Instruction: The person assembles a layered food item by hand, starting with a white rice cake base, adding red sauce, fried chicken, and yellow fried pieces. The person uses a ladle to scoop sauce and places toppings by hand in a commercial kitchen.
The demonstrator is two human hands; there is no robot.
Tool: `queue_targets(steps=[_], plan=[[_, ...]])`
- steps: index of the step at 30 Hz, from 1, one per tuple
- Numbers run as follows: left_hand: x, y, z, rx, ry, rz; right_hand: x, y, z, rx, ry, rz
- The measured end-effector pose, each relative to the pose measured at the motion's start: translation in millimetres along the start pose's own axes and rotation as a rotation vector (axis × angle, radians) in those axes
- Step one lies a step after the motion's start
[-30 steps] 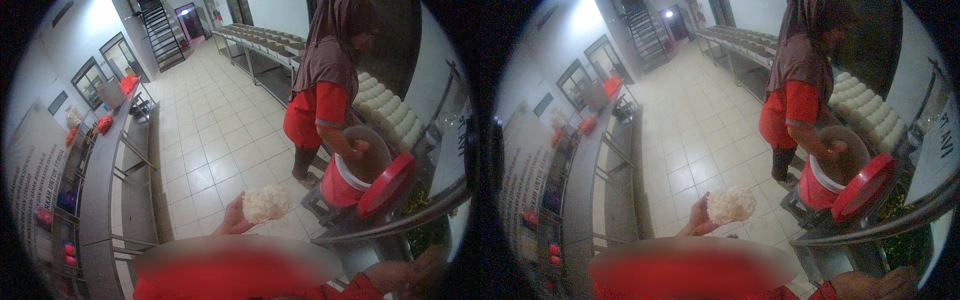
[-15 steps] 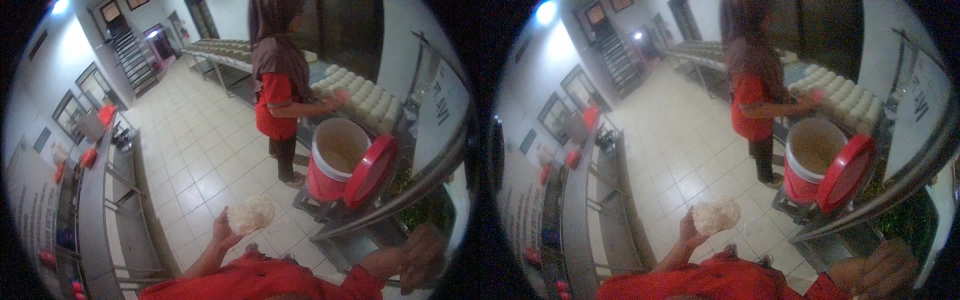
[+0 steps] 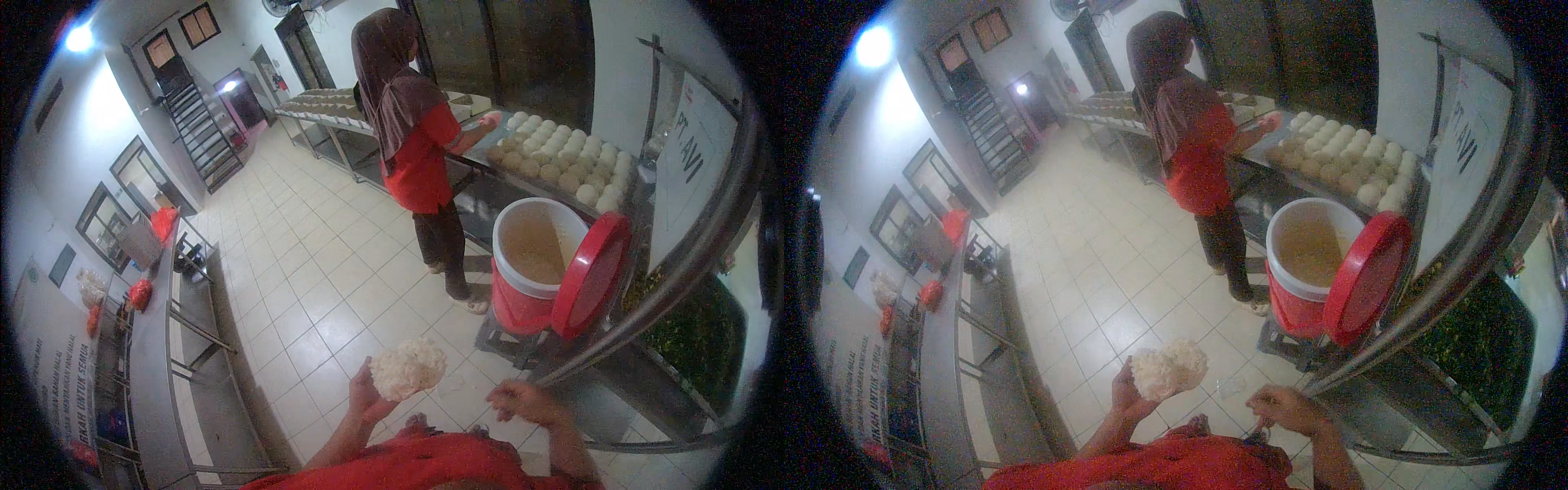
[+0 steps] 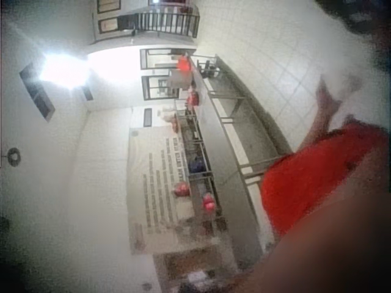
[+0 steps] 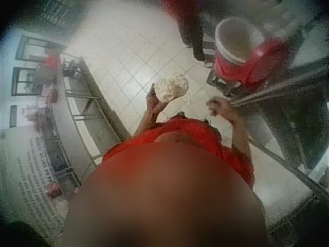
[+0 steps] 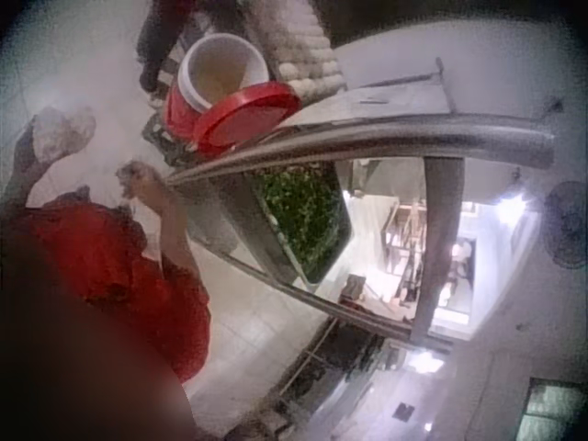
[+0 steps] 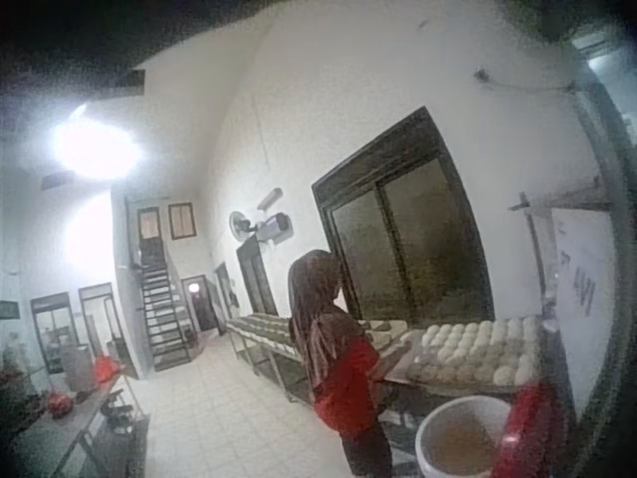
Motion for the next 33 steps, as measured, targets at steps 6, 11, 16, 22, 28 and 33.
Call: queue_targets(steps=[6,11,16,22,28,33], plan=[[-0.4,-2.1,-3.1,-0.026,-0.017,0.033,236.3,56.5,12.7,-0.406,0.331,-0.351],[-3.3,-0.2,0.5,-0.148,-0.076,-0.102,256.4,67.1,2.6,-0.418,0.394,-0.255],[0.5,1.7,-3.3,-0.110,-0.059,-0.024,220.0,58.5,-6.7,-0.415,0.357,-0.043],[-2.3,-10.9,-3.9,-0.094,-0.065,-0.071,137.0,15.3,-23.3,0.081,0.105,0.730],[-6.8,4.4,-7.8,-0.024,-0.040,-0.069,255.6,41.4,-18.7,-0.066,0.508,0.595],[-6.7,-5.5,-11.8,0.036,-0.019,-0.049,223.5,35.3,-7.5,-0.452,0.445,-0.274]])
Point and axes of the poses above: each hand's wrist, its own z-axis towards the middle knuckle, its own y-axis out of the palm, x = y × z, the point moved 4 cm from there along z, towards the middle knuckle, and after that the axes turned 5 degrees about -y, right-handed, at the moved point
